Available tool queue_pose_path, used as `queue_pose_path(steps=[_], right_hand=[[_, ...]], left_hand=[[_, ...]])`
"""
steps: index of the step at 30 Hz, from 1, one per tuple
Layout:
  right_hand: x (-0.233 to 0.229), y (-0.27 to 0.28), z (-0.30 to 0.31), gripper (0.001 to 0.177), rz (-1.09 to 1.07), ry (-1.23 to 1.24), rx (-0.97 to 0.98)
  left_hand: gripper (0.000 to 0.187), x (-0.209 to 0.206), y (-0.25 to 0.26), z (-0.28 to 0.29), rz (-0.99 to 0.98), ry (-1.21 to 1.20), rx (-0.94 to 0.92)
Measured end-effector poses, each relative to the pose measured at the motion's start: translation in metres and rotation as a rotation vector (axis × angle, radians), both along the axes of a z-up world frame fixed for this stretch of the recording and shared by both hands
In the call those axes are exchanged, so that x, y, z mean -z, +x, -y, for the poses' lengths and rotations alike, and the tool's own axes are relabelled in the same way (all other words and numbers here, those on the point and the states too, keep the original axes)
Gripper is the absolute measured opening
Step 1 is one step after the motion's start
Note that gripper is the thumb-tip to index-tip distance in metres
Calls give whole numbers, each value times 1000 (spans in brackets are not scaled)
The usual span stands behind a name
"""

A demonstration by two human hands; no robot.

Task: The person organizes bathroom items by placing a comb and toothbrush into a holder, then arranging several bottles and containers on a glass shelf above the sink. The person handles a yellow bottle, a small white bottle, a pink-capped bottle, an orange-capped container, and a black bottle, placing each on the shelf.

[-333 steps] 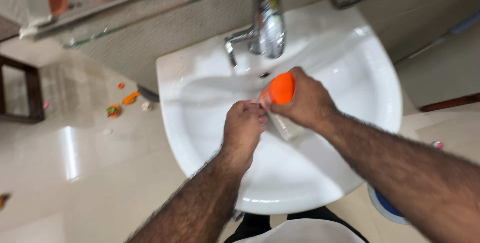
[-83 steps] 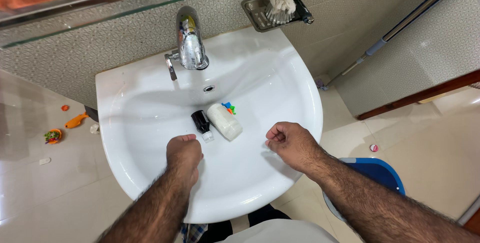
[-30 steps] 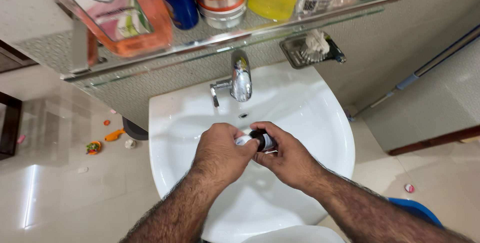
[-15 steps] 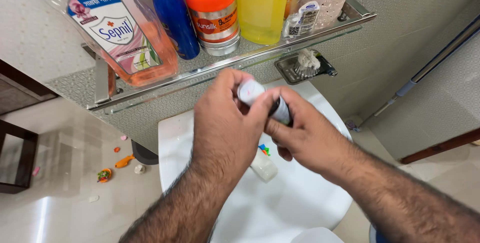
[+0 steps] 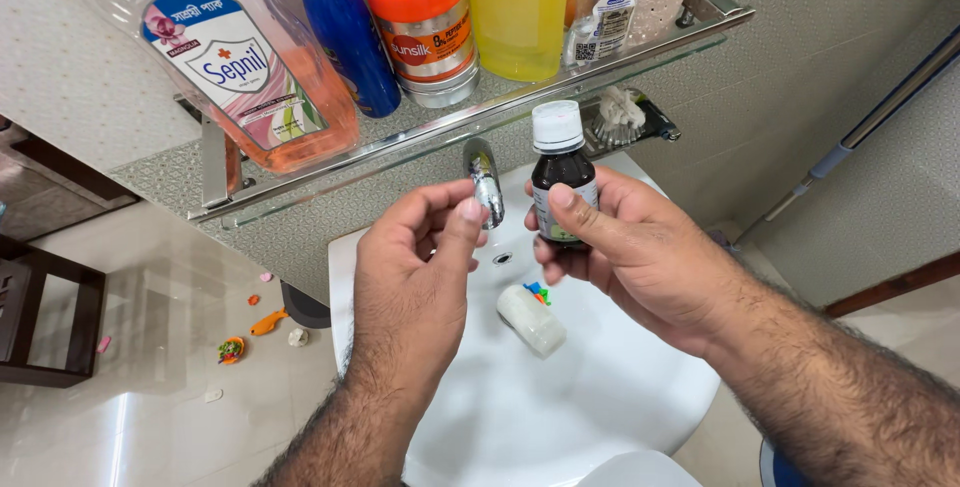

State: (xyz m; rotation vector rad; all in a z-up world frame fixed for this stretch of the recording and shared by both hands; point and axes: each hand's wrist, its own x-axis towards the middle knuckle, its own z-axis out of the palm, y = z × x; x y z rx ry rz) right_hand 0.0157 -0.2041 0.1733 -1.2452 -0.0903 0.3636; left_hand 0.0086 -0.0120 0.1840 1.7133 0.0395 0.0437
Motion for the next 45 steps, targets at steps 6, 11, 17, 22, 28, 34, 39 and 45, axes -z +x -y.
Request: queue_pose_path(steps=[6,11,17,22,28,34,39,45], right_hand=[[-2,1,1,41,129,-162,-105],[-18,1,-10,52,-22,-351,-43],[-24,3,-18,49,-103,-500,-19],[-7,9,-12,53,-45,-448,-104],[-4,14,0,32,-31,-445,-66],[20,14,9,42,-229,-962,-250],[-4,23,5,23,-142,-810,47],[-54,39,-20,21,581,-740,284]], left_hand=[[29,-14,8,29,76,18,177],[35,-26,5,36,193,260,162],[38,-26,0,34,52,240,154],[33,-20,5,28,271,179,79],[27,-39,25,5,303,-15,97],[30,-55,27,-9,176,-230,126],[32,-58,38,-20,388,-44,92],[34,-51,55,-19,573,214,-145]])
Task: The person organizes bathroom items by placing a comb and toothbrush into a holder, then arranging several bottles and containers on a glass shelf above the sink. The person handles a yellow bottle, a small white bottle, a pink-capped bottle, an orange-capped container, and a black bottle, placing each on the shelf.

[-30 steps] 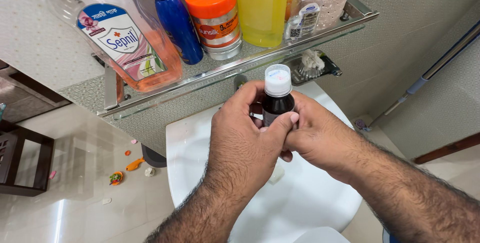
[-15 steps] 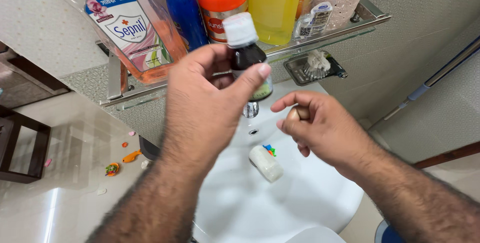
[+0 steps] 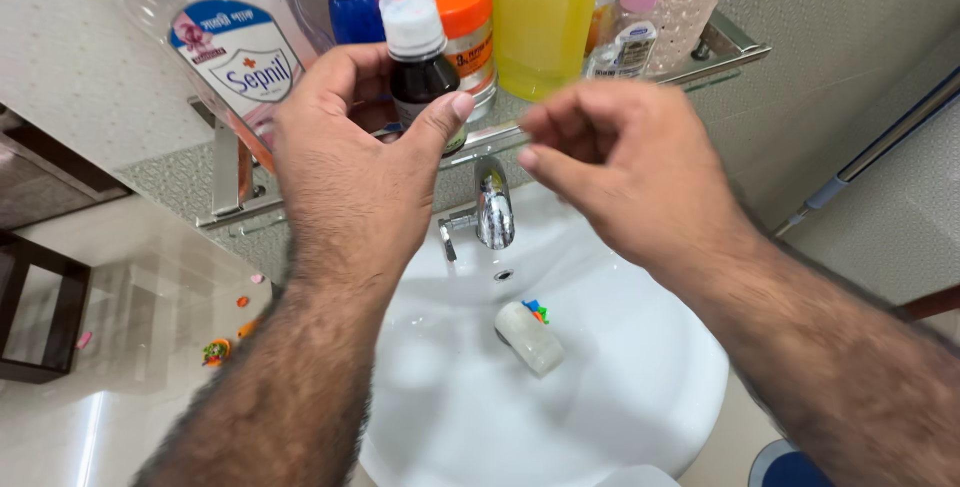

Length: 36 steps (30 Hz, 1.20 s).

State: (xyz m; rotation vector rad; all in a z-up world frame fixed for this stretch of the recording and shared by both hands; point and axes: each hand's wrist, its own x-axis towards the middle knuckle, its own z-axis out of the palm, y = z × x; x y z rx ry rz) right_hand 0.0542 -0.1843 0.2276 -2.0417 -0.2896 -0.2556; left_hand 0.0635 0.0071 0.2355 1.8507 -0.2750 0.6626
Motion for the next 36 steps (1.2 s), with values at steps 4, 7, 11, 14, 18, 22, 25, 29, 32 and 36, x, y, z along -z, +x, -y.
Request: queue_pose_path(steps=[4,7,11,14,18,22,25,29,32,36], right_hand=[[-14,20,-26,29,239,-179,-24],[-11,33,-42,38,339,-242,-29],[-4,43,-53,35,221,-280,25],[-2,47,-57,34,205,-295,50],[-1,51,-62,31,128,-313,73],[0,53,-63,29,140,-344,65],[2,53,-64,27,119,-379,65],[0,53,-67,24,58,-429,90],[0,52,-66,24,78,-411,96],[3,50,-64,22,95,-367,83]], left_hand=[[36,4,8,5,-76,37,-168],[37,8,12,4,-106,-14,-180],[37,9,17,2,-134,-35,-194],[36,9,19,1,-209,-71,-199],[35,7,17,1,-212,-40,-207],[30,1,17,-3,-327,126,-296],[30,1,15,-6,-326,249,-316],[31,2,16,-10,-304,317,-326],[29,2,15,-13,-303,352,-328],[30,1,10,-17,-316,453,-380]])
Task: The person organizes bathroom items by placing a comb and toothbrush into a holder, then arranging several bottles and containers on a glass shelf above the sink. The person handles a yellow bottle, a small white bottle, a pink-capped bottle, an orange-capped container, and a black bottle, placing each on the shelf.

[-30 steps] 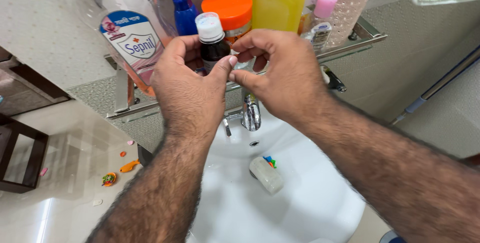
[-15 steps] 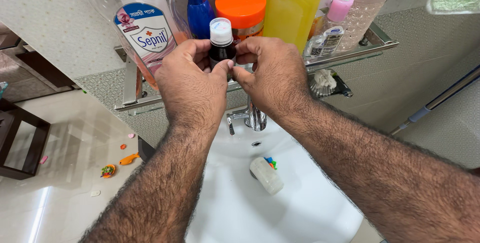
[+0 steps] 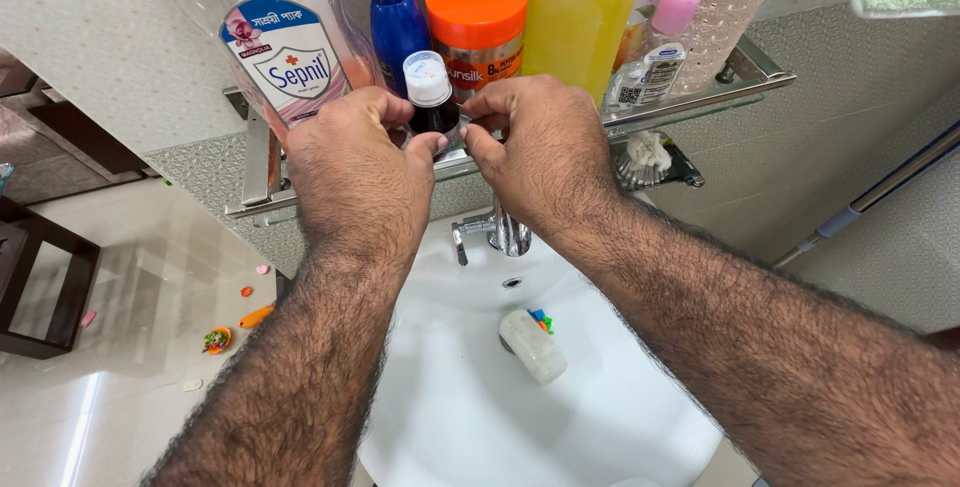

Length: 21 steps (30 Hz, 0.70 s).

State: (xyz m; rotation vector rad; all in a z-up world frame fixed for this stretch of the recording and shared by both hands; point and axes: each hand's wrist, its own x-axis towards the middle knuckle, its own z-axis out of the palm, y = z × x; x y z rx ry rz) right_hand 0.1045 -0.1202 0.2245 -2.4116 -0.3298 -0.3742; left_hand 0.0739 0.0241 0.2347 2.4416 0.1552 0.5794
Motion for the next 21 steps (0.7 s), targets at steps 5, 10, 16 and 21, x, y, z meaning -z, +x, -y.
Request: queue_pose_path(steps=[5,10,16,21], right_hand=[[7,0,2,21,62,9,-17],[12,3,2,25,70,40,-28],[13,3,4,27,33,52,-47],[9,2,4,26,-27,50,-49]], left_hand=[[25,0,-2,1,-49,36,-79],[25,3,2,2,-40,23,-81],[27,6,5,4,-40,-20,-66],[27,6,4,3,-20,-30,-40]])
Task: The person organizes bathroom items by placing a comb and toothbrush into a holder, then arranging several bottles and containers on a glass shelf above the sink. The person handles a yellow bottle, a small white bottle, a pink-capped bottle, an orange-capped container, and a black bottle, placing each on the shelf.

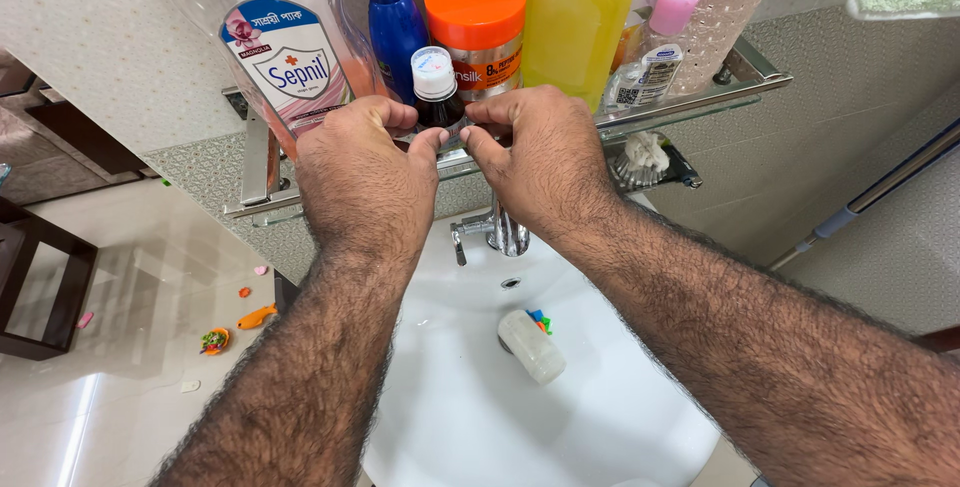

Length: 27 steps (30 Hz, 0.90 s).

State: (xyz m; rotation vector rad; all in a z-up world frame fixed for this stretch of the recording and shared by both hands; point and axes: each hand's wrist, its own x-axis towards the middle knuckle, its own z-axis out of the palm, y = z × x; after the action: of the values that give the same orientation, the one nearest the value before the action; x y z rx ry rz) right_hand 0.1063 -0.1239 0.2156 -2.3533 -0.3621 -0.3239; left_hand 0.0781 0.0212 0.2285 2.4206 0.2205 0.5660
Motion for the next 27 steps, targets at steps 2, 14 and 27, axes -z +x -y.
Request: queue_pose_path(steps=[2,14,27], right_hand=[[-1,-2,2,27,-16,5,17],[0,-8,9,24,80,-70,-29],[2,-7,9,25,81,-154,-44]], left_hand=[[24,-1,0,-2,-24,-11,-6],[18,2,3,-6,9,-10,36],[14,4,3,-10,14,-10,68]])
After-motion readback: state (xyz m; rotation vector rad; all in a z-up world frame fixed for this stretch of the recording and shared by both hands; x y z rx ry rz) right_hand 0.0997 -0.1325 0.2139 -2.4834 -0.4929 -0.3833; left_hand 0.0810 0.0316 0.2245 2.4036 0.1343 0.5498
